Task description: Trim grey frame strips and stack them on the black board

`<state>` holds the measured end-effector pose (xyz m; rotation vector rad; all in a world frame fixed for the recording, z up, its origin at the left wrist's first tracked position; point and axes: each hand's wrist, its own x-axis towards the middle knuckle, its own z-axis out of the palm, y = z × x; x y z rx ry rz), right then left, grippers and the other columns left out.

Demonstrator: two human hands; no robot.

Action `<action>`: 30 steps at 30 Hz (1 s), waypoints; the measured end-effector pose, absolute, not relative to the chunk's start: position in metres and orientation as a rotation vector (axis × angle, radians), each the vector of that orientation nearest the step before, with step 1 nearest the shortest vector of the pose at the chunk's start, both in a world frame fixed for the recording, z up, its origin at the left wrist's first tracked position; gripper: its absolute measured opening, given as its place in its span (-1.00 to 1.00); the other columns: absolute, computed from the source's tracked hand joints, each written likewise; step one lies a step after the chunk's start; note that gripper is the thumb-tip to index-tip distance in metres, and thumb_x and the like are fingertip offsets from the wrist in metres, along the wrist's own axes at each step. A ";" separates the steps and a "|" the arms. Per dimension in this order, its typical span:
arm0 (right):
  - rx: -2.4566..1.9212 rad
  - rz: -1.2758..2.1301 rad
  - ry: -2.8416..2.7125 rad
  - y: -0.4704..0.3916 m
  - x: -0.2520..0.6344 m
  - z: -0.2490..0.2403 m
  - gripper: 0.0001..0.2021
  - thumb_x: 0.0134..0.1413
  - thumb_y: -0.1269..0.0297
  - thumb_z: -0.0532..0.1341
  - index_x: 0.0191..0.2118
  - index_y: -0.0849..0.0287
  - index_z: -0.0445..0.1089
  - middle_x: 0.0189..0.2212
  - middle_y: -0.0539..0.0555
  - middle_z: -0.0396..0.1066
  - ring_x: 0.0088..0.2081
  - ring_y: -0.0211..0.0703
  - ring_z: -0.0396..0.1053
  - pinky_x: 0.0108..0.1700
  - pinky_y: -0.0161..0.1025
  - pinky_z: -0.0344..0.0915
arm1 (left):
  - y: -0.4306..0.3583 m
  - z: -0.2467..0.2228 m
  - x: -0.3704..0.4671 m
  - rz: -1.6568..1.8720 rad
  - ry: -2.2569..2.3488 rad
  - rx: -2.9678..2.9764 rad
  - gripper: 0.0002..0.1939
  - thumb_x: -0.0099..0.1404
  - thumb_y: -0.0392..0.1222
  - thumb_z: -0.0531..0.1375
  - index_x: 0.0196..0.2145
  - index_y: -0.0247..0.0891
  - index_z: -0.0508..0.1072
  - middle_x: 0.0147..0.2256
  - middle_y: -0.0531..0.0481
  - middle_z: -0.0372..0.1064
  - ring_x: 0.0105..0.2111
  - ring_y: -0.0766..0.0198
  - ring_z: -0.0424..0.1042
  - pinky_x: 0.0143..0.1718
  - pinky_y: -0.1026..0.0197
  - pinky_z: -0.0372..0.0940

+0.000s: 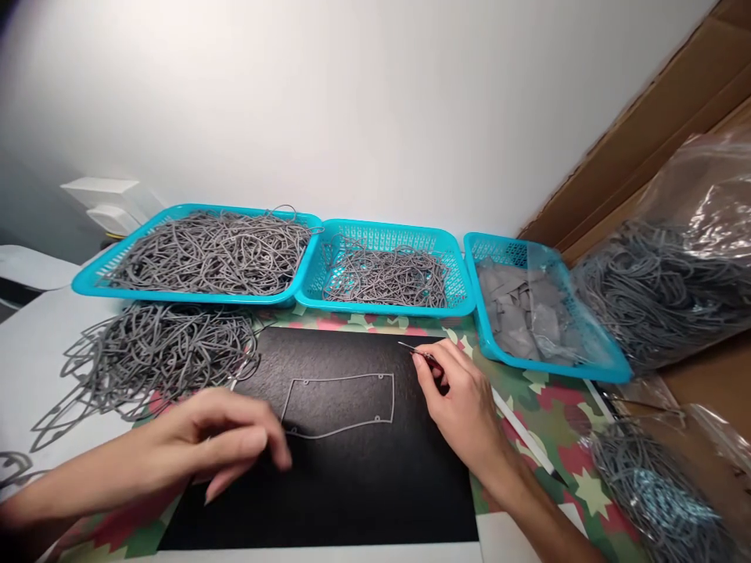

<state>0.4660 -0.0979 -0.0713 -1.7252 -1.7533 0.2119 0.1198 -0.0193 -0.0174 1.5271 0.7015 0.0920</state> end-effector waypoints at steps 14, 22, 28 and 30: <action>-1.757 -0.013 -1.848 -0.097 0.478 -0.067 -0.82 0.67 0.24 0.14 0.00 0.06 0.49 -0.17 0.10 0.56 -0.20 0.02 0.59 -0.15 -0.13 0.36 | 0.025 -0.029 0.088 0.789 0.983 2.610 -0.70 0.71 0.09 0.21 -0.01 -0.08 0.69 -0.06 -0.04 0.56 -0.06 0.02 0.50 0.02 0.02 0.36; -1.848 -0.003 -1.922 -0.102 0.474 -0.066 -0.71 0.75 0.13 0.04 0.08 0.08 0.48 -0.09 0.15 0.53 -0.19 0.06 0.62 -0.23 -0.13 0.38 | -0.006 -0.053 0.201 0.530 0.672 2.582 -0.83 0.73 -0.14 0.21 0.06 -0.22 0.60 -0.03 -0.10 0.60 -0.04 0.02 0.58 0.03 0.02 0.40; -1.982 -0.384 -2.121 -0.119 0.482 -0.076 -0.54 0.75 0.23 -0.08 0.40 0.30 0.43 -0.04 0.32 0.50 -0.05 0.27 0.61 -0.13 0.05 0.55 | -0.002 -0.073 0.232 0.570 0.630 2.598 -0.88 0.70 -0.18 0.27 -0.09 -0.18 0.58 -0.11 -0.03 0.59 -0.12 0.04 0.58 -0.09 0.05 0.43; -2.000 -0.388 -2.118 -0.126 0.485 -0.080 -0.54 0.73 0.27 -0.07 0.43 0.31 0.39 0.01 0.37 0.50 0.03 0.34 0.58 -0.02 0.16 0.59 | -0.006 -0.076 0.233 0.596 0.641 2.583 -0.84 0.72 -0.24 0.23 -0.13 -0.19 0.52 -0.15 -0.01 0.56 -0.15 0.07 0.56 -0.13 0.08 0.42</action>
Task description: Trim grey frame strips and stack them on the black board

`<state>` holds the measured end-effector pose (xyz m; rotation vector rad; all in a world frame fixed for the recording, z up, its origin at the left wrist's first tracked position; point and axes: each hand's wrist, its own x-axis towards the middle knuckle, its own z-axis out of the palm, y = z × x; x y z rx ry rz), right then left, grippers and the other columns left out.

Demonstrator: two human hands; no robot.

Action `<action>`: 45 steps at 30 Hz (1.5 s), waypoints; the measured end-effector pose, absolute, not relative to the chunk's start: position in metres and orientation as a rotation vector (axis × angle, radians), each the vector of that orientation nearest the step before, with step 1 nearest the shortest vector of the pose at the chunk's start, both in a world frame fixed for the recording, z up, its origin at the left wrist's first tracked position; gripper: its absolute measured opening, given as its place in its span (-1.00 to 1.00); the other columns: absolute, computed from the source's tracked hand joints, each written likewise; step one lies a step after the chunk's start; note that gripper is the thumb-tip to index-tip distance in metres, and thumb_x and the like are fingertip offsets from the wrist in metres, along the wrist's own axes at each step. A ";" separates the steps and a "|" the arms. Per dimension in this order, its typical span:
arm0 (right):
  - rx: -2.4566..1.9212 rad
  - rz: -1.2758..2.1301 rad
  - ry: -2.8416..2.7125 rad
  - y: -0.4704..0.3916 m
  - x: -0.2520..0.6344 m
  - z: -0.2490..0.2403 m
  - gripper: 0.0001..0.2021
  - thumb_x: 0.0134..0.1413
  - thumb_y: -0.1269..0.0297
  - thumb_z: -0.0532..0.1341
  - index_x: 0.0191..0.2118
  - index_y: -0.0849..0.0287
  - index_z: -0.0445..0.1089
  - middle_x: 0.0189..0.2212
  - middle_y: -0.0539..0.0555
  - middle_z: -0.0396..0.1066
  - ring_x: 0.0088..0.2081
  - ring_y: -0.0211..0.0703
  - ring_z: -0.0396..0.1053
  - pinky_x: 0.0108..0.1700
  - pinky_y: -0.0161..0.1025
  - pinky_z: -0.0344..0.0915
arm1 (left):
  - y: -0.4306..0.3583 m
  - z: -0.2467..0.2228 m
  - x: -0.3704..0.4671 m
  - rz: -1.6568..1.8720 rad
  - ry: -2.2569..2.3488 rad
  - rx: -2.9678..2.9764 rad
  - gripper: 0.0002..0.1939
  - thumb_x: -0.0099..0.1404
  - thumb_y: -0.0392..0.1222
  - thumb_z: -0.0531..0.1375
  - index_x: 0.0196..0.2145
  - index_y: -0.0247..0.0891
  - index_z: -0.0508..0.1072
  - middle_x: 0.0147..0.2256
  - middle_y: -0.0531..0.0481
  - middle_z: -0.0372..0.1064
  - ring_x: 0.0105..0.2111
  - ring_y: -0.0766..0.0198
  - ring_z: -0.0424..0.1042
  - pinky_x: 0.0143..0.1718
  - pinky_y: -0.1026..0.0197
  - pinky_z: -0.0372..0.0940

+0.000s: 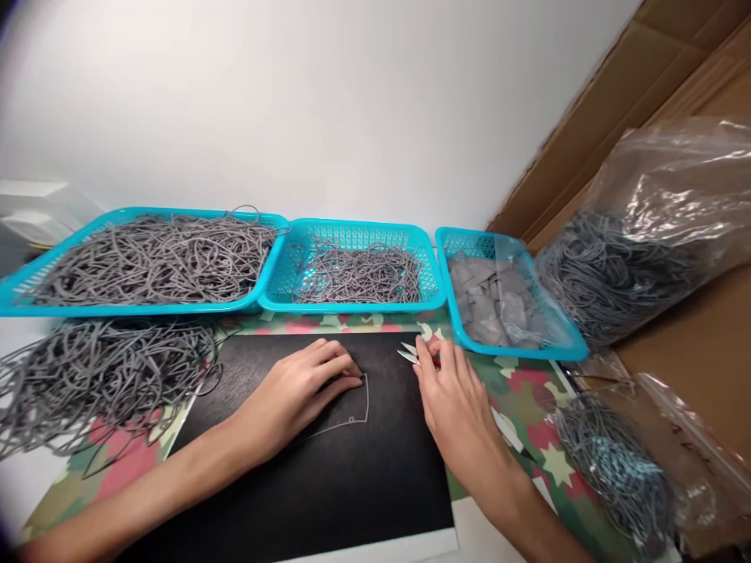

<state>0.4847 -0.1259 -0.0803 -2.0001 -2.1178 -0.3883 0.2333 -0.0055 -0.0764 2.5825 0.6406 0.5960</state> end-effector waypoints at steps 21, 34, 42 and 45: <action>-1.616 0.774 -1.460 -0.105 0.478 -0.077 -0.79 0.53 0.03 0.36 0.08 -0.01 0.53 -0.06 0.06 0.63 -0.06 -0.07 0.66 -0.07 -0.26 0.62 | -0.029 -0.082 0.230 0.599 0.739 2.547 -0.88 0.73 -0.27 0.16 -0.08 -0.15 0.41 -0.12 -0.02 0.47 -0.16 0.02 0.48 -0.17 0.02 0.39; -1.676 0.976 -1.528 -0.112 0.449 -0.062 -0.61 0.41 0.24 0.38 -0.44 0.09 0.26 -0.43 -0.11 0.20 -0.39 -0.27 0.25 -0.36 -0.39 0.27 | -0.035 -0.096 0.233 0.711 0.773 2.289 -0.86 0.74 -0.32 0.15 -0.04 -0.10 0.33 -0.17 0.09 0.40 -0.23 0.15 0.43 -0.21 0.14 0.32; -1.633 1.067 -1.410 -0.114 0.448 -0.062 -0.85 0.41 0.16 0.42 -0.21 0.08 0.57 -0.35 -0.09 0.24 -0.32 -0.24 0.31 -0.32 -0.41 0.35 | -0.032 -0.088 0.227 0.642 0.671 2.187 -0.84 0.76 -0.33 0.13 0.09 -0.05 0.40 -0.04 0.05 0.50 -0.07 0.14 0.48 -0.01 0.14 0.36; -1.618 1.063 -1.419 -0.114 0.448 -0.062 -0.81 0.44 0.19 0.39 -0.27 0.10 0.55 -0.36 -0.08 0.26 -0.33 -0.24 0.30 -0.34 -0.39 0.30 | -0.031 -0.084 0.227 0.654 0.677 2.157 -0.86 0.75 -0.33 0.15 0.04 -0.08 0.41 -0.07 0.05 0.50 -0.10 0.16 0.47 -0.03 0.16 0.37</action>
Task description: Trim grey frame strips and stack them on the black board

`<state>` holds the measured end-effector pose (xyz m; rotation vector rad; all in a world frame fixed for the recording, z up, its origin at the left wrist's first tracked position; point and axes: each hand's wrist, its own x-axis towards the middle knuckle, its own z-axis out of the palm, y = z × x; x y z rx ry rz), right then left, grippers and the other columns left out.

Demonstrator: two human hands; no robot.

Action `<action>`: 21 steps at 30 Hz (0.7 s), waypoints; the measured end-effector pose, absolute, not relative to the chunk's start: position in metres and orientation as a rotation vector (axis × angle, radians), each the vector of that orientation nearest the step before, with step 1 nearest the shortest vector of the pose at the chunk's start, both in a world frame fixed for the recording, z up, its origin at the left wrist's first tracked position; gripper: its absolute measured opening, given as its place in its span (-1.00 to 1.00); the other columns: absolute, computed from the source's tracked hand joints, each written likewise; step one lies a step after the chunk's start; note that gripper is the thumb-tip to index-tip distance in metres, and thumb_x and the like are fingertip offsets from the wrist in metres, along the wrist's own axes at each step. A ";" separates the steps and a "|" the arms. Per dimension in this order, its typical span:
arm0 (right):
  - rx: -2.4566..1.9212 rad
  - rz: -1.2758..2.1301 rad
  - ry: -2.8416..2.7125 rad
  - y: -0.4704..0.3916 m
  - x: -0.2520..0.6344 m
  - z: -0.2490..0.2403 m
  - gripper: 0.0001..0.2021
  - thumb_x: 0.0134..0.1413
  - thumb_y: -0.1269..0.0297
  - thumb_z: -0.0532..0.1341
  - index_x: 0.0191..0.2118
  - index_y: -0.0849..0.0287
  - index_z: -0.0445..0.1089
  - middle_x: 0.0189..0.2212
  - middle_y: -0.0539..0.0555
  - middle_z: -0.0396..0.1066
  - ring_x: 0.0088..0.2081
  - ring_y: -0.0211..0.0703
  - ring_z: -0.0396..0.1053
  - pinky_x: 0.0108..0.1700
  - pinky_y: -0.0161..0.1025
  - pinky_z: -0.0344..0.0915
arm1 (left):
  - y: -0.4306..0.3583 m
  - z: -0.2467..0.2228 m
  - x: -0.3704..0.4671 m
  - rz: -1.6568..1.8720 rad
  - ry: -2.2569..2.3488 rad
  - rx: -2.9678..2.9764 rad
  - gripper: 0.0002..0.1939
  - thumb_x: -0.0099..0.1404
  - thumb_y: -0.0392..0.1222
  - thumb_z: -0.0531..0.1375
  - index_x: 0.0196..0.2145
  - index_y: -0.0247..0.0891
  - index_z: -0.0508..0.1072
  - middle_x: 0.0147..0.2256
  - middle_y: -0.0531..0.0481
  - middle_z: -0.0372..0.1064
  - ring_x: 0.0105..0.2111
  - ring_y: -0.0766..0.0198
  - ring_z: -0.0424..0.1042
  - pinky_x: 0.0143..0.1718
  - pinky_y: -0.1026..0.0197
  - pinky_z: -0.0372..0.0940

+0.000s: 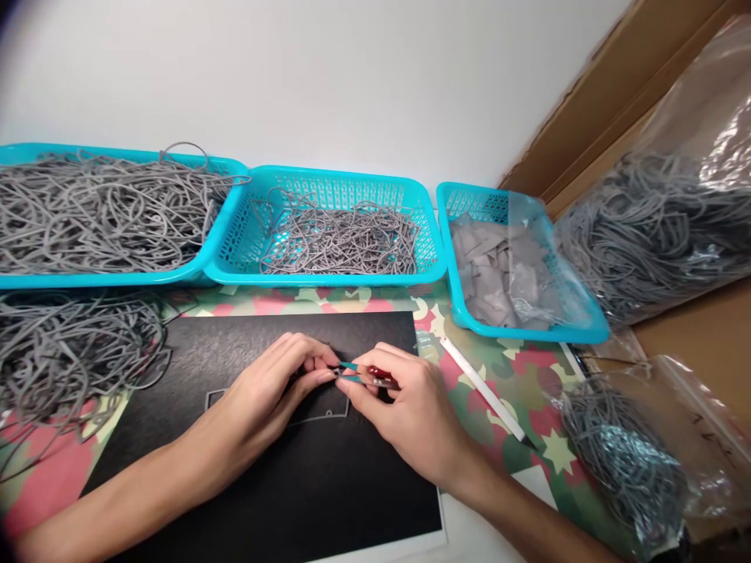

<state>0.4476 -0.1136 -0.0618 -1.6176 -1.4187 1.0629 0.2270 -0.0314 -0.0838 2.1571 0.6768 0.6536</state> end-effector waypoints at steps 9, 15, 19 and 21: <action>-1.645 1.110 -1.372 -0.113 0.449 -0.057 -0.76 0.45 0.15 0.39 -0.29 0.09 0.51 -0.36 -0.07 0.26 -0.32 -0.23 0.33 -0.30 -0.41 0.42 | -0.027 -0.071 0.226 0.664 0.622 1.971 -0.90 0.72 -0.28 0.24 0.01 -0.10 0.55 -0.09 0.06 0.56 -0.05 0.21 0.54 0.03 0.21 0.40; -1.555 0.997 -1.647 -0.118 0.469 -0.053 -0.76 0.65 0.09 0.25 0.18 0.00 0.60 -0.18 0.00 0.46 -0.16 -0.18 0.53 -0.04 -0.33 0.57 | -0.025 -0.069 0.228 0.634 0.693 1.855 -0.90 0.69 -0.23 0.27 -0.05 -0.11 0.60 -0.13 0.08 0.57 -0.13 0.25 0.54 -0.08 0.23 0.38; -1.515 0.787 -1.720 -0.120 0.478 -0.055 -0.63 0.69 0.16 0.21 0.43 0.00 0.50 -0.10 0.07 0.64 -0.09 -0.11 0.64 -0.07 -0.29 0.61 | -0.027 -0.070 0.226 0.594 0.717 1.863 -0.90 0.71 -0.22 0.23 -0.02 -0.10 0.58 -0.12 0.08 0.57 -0.15 0.26 0.52 -0.09 0.22 0.36; -1.496 0.734 -1.714 -0.119 0.476 -0.057 -0.70 0.66 0.17 0.26 0.33 -0.01 0.58 -0.09 0.07 0.70 -0.13 -0.10 0.67 -0.15 -0.29 0.61 | -0.028 -0.070 0.226 0.596 0.718 1.861 -0.89 0.70 -0.22 0.24 -0.03 -0.10 0.59 -0.13 0.08 0.57 -0.16 0.26 0.53 -0.11 0.22 0.36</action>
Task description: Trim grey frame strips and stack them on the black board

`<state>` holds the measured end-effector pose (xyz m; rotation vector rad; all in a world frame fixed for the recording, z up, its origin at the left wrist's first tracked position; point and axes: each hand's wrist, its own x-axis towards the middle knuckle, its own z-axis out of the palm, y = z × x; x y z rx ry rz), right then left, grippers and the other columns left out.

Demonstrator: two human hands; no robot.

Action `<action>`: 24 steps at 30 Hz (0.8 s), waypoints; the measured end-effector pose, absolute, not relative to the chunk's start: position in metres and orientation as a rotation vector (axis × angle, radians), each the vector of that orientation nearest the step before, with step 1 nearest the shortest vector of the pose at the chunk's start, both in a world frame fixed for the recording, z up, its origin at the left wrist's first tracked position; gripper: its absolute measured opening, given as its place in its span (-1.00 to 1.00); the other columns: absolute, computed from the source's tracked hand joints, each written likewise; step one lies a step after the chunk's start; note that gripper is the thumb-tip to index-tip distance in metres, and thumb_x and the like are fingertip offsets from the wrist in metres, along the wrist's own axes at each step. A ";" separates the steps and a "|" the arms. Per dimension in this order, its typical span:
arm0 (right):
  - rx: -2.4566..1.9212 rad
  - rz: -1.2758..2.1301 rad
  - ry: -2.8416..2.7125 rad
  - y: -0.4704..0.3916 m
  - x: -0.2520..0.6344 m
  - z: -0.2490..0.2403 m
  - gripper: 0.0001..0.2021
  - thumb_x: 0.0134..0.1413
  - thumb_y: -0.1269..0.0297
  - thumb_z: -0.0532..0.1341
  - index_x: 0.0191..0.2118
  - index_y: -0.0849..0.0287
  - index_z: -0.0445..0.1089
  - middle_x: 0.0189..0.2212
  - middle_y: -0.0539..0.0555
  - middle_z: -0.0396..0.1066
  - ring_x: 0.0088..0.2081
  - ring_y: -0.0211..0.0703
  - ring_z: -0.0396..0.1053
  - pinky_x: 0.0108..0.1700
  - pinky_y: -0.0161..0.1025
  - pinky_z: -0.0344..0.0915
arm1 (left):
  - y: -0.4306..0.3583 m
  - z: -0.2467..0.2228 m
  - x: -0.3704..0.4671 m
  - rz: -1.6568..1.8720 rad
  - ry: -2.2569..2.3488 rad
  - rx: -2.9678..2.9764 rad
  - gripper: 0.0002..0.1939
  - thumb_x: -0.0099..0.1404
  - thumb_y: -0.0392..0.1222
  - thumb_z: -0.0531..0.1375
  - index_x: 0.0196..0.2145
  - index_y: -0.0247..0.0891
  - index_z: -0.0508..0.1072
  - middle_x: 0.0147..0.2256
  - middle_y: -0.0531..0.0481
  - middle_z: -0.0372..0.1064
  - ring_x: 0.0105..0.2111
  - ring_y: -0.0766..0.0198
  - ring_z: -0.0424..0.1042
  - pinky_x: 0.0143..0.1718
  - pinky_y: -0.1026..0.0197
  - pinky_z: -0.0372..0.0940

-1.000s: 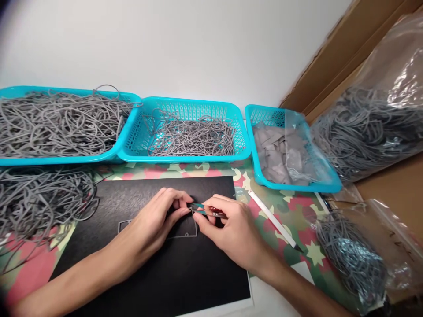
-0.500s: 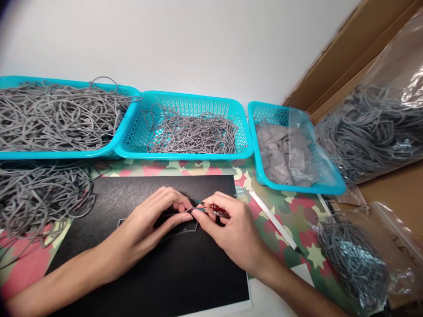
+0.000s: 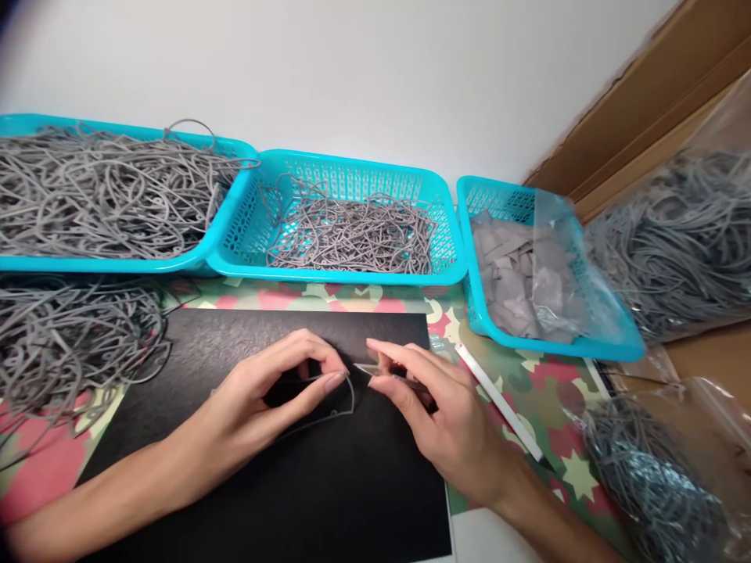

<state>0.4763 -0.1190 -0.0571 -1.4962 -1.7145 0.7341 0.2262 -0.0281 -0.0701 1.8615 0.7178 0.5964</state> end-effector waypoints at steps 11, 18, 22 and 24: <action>-1.373 0.684 -1.901 -0.117 0.472 -0.062 -0.75 0.64 0.37 0.29 0.25 0.00 0.60 -0.06 0.04 0.73 -0.08 -0.08 0.68 0.01 -0.19 0.56 | -0.032 -0.076 0.224 0.699 0.700 1.951 -0.83 0.63 -0.37 0.31 -0.03 -0.09 0.60 -0.14 0.09 0.59 -0.15 0.26 0.56 -0.07 0.26 0.42; -1.374 0.685 -1.983 -0.115 0.474 -0.055 -0.78 0.67 0.34 0.25 0.21 0.04 0.62 -0.03 0.06 0.76 -0.06 -0.07 0.72 0.01 -0.19 0.59 | -0.037 -0.078 0.220 0.715 0.665 2.039 -0.77 0.65 -0.41 0.29 0.05 -0.06 0.54 -0.09 0.11 0.56 -0.09 0.29 0.54 -0.01 0.28 0.42; -1.389 0.680 -1.986 -0.114 0.474 -0.055 -0.76 0.68 0.33 0.23 0.22 0.02 0.63 -0.05 0.06 0.77 -0.08 -0.05 0.73 -0.01 -0.15 0.62 | -0.038 -0.077 0.220 0.726 0.675 2.042 -0.78 0.65 -0.41 0.31 0.05 -0.06 0.54 -0.10 0.11 0.56 -0.11 0.28 0.54 -0.04 0.27 0.43; -1.382 0.672 -1.985 -0.113 0.473 -0.055 -0.75 0.68 0.32 0.23 0.22 0.01 0.63 -0.05 0.05 0.77 -0.09 -0.06 0.73 -0.01 -0.15 0.62 | -0.038 -0.077 0.220 0.722 0.682 2.035 -0.79 0.64 -0.40 0.31 0.04 -0.07 0.55 -0.10 0.09 0.56 -0.11 0.26 0.54 -0.05 0.26 0.44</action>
